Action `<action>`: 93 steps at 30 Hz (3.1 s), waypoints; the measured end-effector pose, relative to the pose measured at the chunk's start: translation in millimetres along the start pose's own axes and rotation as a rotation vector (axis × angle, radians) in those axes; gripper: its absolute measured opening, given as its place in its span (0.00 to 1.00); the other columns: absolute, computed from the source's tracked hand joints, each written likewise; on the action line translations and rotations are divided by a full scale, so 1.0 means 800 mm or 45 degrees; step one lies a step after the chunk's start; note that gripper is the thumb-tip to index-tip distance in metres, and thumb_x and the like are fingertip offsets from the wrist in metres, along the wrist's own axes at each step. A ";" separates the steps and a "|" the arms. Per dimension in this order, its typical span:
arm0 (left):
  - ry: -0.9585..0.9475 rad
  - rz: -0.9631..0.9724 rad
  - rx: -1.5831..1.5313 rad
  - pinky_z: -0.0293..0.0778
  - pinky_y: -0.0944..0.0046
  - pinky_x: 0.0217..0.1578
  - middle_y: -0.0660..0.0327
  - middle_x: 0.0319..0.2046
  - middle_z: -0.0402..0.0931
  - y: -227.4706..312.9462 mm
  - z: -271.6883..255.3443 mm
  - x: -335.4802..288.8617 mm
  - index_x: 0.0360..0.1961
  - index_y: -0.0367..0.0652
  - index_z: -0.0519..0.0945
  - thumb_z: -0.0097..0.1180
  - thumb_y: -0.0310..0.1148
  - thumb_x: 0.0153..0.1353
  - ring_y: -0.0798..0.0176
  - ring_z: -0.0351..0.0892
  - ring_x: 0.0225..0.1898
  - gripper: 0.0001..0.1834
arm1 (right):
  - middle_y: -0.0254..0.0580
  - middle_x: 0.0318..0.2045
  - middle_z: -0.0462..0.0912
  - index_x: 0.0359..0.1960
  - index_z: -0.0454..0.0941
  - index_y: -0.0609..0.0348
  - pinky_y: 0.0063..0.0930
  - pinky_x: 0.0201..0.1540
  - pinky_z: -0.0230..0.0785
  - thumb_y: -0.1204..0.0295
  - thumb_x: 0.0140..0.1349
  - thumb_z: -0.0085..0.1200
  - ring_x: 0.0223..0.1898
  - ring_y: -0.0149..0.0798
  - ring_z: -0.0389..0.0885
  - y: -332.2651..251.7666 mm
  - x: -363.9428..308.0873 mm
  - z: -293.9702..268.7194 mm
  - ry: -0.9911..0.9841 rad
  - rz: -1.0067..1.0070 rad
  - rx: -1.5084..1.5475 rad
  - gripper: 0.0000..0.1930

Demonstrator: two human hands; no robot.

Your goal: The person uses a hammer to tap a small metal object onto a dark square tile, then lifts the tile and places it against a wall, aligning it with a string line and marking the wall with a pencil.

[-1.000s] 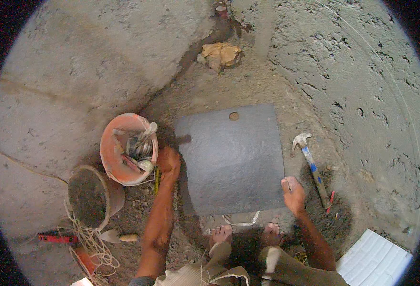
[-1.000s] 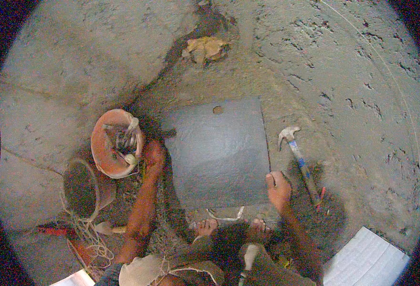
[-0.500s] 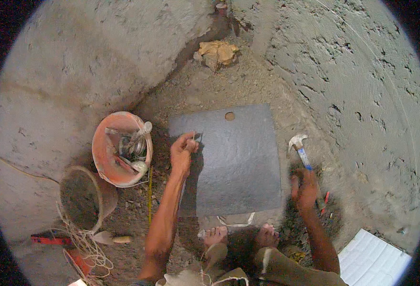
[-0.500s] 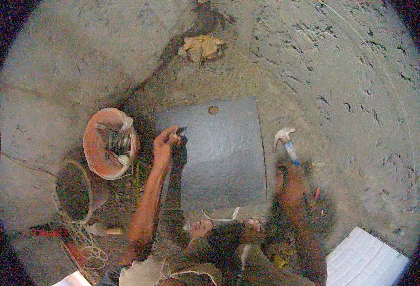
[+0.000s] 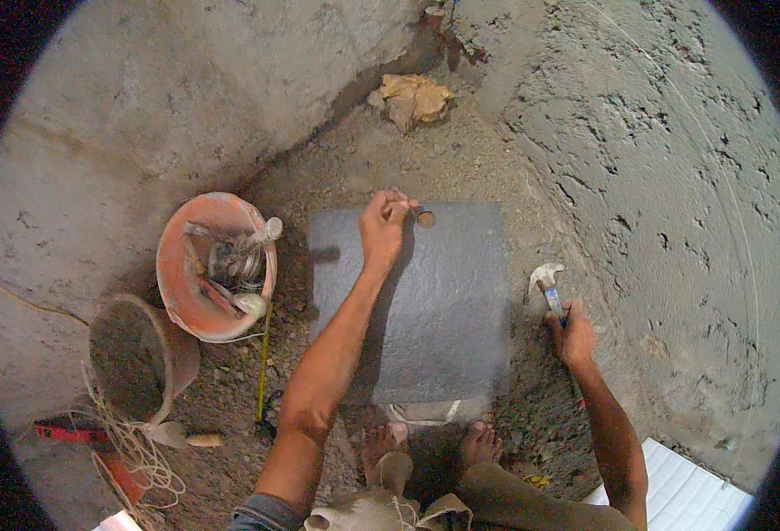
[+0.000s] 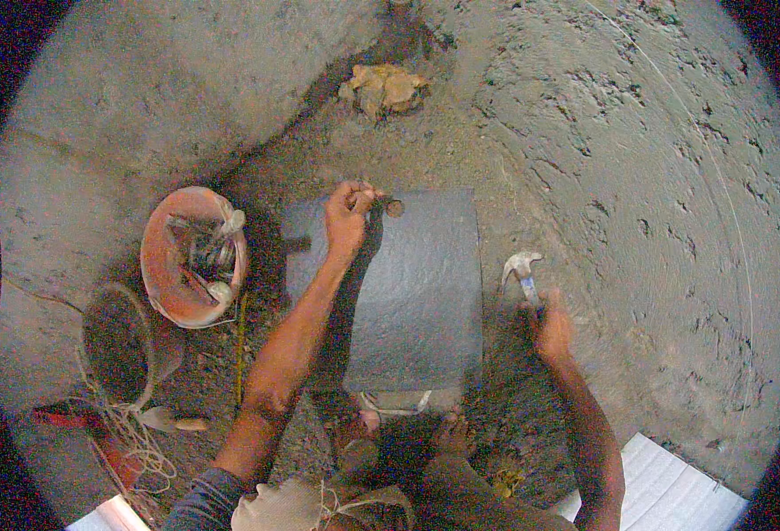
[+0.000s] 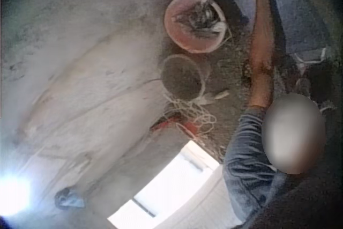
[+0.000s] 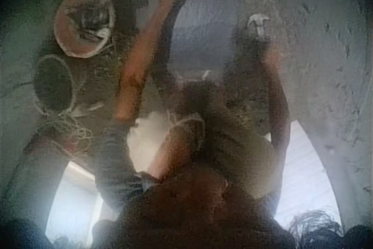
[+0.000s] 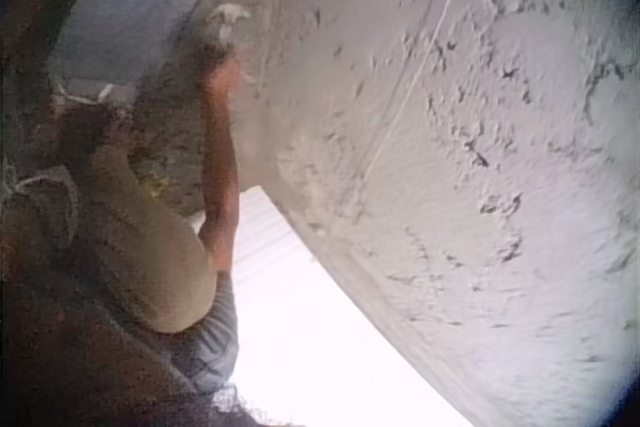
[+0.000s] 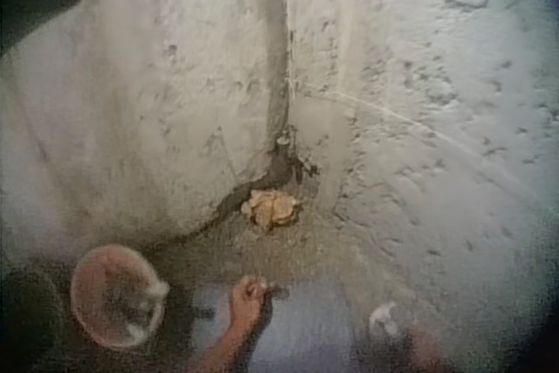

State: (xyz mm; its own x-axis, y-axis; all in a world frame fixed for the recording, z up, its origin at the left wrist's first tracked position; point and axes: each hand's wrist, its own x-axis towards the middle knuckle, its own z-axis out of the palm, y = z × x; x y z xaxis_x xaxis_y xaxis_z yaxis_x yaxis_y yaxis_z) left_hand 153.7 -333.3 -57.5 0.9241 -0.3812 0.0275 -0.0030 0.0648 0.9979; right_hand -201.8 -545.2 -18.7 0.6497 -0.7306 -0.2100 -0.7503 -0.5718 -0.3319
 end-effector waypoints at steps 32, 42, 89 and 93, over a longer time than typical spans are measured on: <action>0.053 -0.110 0.143 0.75 0.69 0.38 0.61 0.33 0.85 -0.009 0.001 -0.050 0.40 0.36 0.86 0.59 0.22 0.62 0.70 0.80 0.34 0.08 | 0.66 0.33 0.81 0.62 0.67 0.64 0.54 0.36 0.72 0.65 0.73 0.48 0.33 0.67 0.81 -0.111 -0.032 -0.051 -0.333 -0.373 0.107 0.21; 0.049 -0.026 0.268 0.76 0.68 0.39 0.60 0.33 0.85 -0.010 0.003 -0.051 0.40 0.35 0.86 0.57 0.22 0.63 0.69 0.81 0.35 0.08 | 0.68 0.52 0.79 0.68 0.64 0.58 0.54 0.55 0.71 0.61 0.73 0.46 0.52 0.71 0.78 -0.141 -0.025 -0.044 -0.400 -0.387 0.162 0.25; 0.149 0.145 0.236 0.76 0.66 0.37 0.58 0.32 0.84 -0.010 0.010 -0.055 0.40 0.34 0.85 0.56 0.23 0.64 0.67 0.81 0.33 0.08 | 0.61 0.31 0.83 0.51 0.68 0.63 0.53 0.32 0.77 0.63 0.74 0.44 0.33 0.63 0.85 -0.255 0.043 -0.027 -0.168 -0.549 0.096 0.15; 0.144 0.110 0.200 0.76 0.68 0.38 0.60 0.33 0.85 -0.013 0.008 -0.054 0.42 0.34 0.85 0.57 0.23 0.64 0.69 0.81 0.34 0.08 | 0.63 0.27 0.81 0.53 0.67 0.66 0.56 0.31 0.74 0.63 0.73 0.46 0.31 0.66 0.82 -0.236 0.046 -0.018 -0.149 -0.582 0.178 0.17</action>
State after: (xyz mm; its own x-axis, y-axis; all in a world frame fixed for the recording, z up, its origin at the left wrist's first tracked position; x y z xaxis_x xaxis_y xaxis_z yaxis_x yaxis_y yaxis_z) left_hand 111.7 -323.1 -68.8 0.9549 -0.2738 0.1152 -0.1353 -0.0555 0.9892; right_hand -37.8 -469.4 49.5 0.9242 -0.3648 -0.1134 -0.3664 -0.7628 -0.5328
